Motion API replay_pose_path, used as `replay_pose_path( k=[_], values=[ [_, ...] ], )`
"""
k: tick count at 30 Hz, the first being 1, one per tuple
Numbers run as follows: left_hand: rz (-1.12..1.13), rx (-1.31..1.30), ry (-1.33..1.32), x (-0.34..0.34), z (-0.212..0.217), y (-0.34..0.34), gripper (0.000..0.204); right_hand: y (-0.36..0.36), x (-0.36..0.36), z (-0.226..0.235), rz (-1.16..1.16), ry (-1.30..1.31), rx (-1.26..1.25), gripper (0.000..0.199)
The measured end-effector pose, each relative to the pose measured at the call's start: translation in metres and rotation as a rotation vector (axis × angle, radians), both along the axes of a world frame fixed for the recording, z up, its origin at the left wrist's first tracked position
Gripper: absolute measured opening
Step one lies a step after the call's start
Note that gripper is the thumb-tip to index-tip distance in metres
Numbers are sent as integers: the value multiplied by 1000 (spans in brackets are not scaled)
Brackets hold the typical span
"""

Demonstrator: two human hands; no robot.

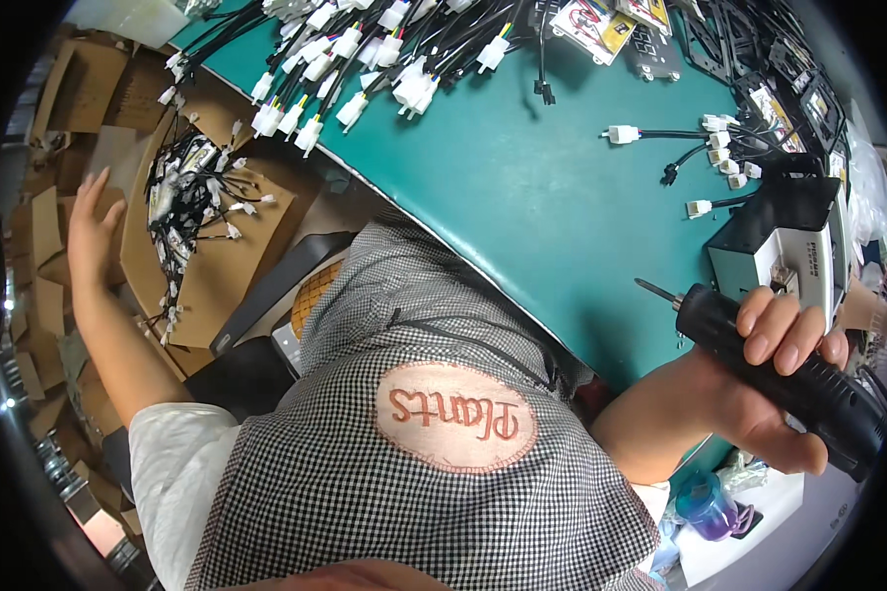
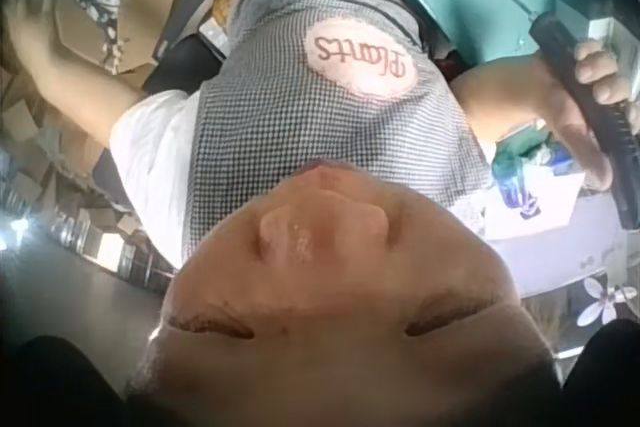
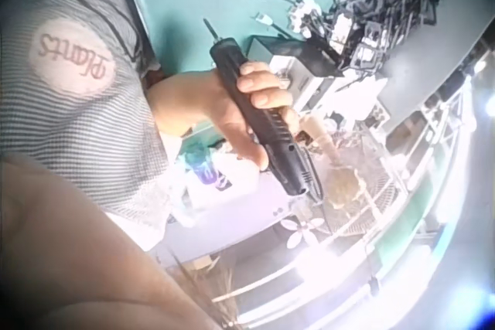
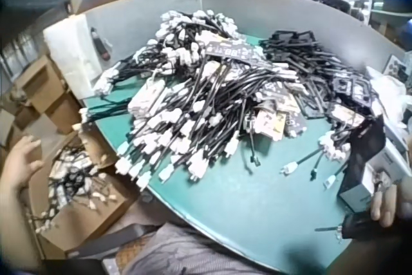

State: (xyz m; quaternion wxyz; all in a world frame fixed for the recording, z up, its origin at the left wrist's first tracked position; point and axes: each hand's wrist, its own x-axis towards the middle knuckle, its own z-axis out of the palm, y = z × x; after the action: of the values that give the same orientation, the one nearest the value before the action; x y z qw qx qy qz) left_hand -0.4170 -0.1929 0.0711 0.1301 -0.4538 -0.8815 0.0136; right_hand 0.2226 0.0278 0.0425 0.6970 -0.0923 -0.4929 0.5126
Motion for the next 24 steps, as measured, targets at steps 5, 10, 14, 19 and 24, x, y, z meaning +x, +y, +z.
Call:
replay_pose_path(
  k=[5,10,14,19,24],
  values=[
    [-224,280,-364,86,-26,104,34,-5,-4,-6,-99,-31,17,84],
    [-635,439,-429,170,-22,187,20,0,-14,-17,-153,-7,29,84],
    [-1024,494,-497,258,1,255,16,3,-16,-24,-302,11,-101,83],
    [-1272,399,-519,352,14,331,20,7,-7,-26,-306,-23,-80,81],
    [-1410,212,-201,428,-4,408,27,3,-7,-24,-324,-79,-123,80]
  ],
)
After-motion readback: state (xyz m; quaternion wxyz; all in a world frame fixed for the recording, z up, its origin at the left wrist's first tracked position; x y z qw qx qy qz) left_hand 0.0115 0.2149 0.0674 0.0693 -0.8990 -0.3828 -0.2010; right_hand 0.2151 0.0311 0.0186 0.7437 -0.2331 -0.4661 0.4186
